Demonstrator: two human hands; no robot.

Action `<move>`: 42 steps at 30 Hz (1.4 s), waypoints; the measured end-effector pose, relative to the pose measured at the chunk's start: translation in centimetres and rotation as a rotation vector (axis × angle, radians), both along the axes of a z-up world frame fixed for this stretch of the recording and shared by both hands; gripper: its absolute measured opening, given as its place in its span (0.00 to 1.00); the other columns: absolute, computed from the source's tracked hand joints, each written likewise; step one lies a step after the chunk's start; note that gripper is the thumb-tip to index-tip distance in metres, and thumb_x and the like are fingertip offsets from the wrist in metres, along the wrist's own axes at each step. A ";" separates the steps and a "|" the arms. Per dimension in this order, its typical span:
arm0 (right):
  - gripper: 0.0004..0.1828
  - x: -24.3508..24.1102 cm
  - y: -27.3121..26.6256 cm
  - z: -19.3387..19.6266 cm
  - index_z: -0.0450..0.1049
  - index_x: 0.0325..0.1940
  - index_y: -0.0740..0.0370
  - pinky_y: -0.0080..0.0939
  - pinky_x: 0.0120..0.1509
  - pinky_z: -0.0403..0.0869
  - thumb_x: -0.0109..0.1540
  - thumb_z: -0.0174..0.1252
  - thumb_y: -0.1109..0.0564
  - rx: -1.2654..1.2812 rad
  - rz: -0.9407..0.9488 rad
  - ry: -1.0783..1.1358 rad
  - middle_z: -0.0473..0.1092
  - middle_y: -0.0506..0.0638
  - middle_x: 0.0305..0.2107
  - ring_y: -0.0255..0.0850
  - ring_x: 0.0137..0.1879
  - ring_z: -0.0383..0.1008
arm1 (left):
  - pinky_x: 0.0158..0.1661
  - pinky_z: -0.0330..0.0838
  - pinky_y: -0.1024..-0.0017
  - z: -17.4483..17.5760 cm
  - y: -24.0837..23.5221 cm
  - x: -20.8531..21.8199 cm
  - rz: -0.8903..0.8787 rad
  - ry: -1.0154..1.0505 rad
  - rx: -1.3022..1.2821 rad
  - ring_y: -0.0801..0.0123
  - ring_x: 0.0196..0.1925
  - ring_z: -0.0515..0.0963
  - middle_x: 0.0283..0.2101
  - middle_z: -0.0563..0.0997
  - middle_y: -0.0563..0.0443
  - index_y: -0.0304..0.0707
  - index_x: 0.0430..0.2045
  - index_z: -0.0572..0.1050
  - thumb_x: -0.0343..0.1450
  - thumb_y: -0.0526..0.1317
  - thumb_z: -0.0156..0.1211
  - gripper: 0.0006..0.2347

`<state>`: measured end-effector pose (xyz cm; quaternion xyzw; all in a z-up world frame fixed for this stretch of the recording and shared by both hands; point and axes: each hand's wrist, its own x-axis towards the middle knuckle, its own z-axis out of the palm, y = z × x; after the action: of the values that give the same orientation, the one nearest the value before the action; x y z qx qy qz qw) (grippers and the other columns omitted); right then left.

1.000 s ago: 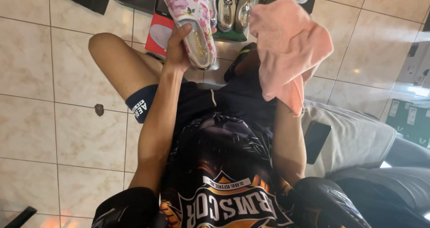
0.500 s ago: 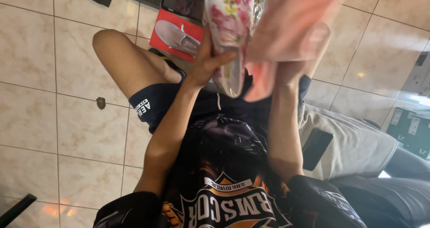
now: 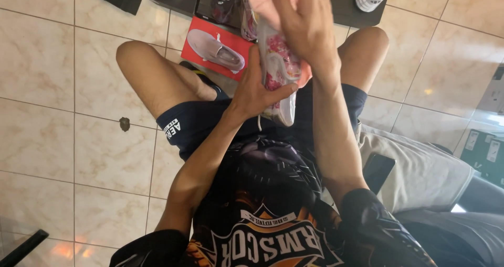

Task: Cleaning various shoes using a cloth to wipe off dust or debris

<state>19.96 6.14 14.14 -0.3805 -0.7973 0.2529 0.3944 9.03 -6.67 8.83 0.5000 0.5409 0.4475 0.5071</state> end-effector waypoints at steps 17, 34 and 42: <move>0.33 -0.2 -4.3 1.2 0.49 0.82 0.53 0.66 0.85 0.64 0.77 0.57 0.54 -0.149 0.058 -0.211 0.46 0.63 0.77 0.70 0.82 0.57 | 0.48 0.75 0.60 0.8 -1.0 -0.3 0.068 0.107 0.042 0.52 0.48 0.80 0.52 0.73 0.32 0.24 0.57 0.54 0.61 0.48 0.74 0.39; 0.32 1.2 -11.7 -1.5 0.47 0.84 0.58 0.65 0.88 0.55 0.76 0.46 0.59 -0.340 0.160 0.017 0.36 0.61 0.81 0.65 0.86 0.41 | 0.65 0.64 0.48 -3.8 -1.8 -2.7 0.191 0.017 -0.012 0.42 0.64 0.71 0.59 0.71 0.28 0.39 0.64 0.55 0.63 0.46 0.78 0.40; 0.29 -0.3 -1.9 -1.3 0.57 0.80 0.57 0.57 0.89 0.59 0.75 0.53 0.62 -0.198 0.113 -0.092 0.45 0.58 0.78 0.63 0.86 0.49 | 0.47 0.75 0.62 -0.8 -1.8 -1.2 0.095 0.048 0.062 0.57 0.45 0.77 0.48 0.72 0.38 0.31 0.55 0.56 0.61 0.42 0.73 0.34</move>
<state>19.62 4.27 12.81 -0.3835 -0.8057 0.3346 0.3030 7.83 -8.44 8.01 0.4998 0.5621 0.4755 0.4562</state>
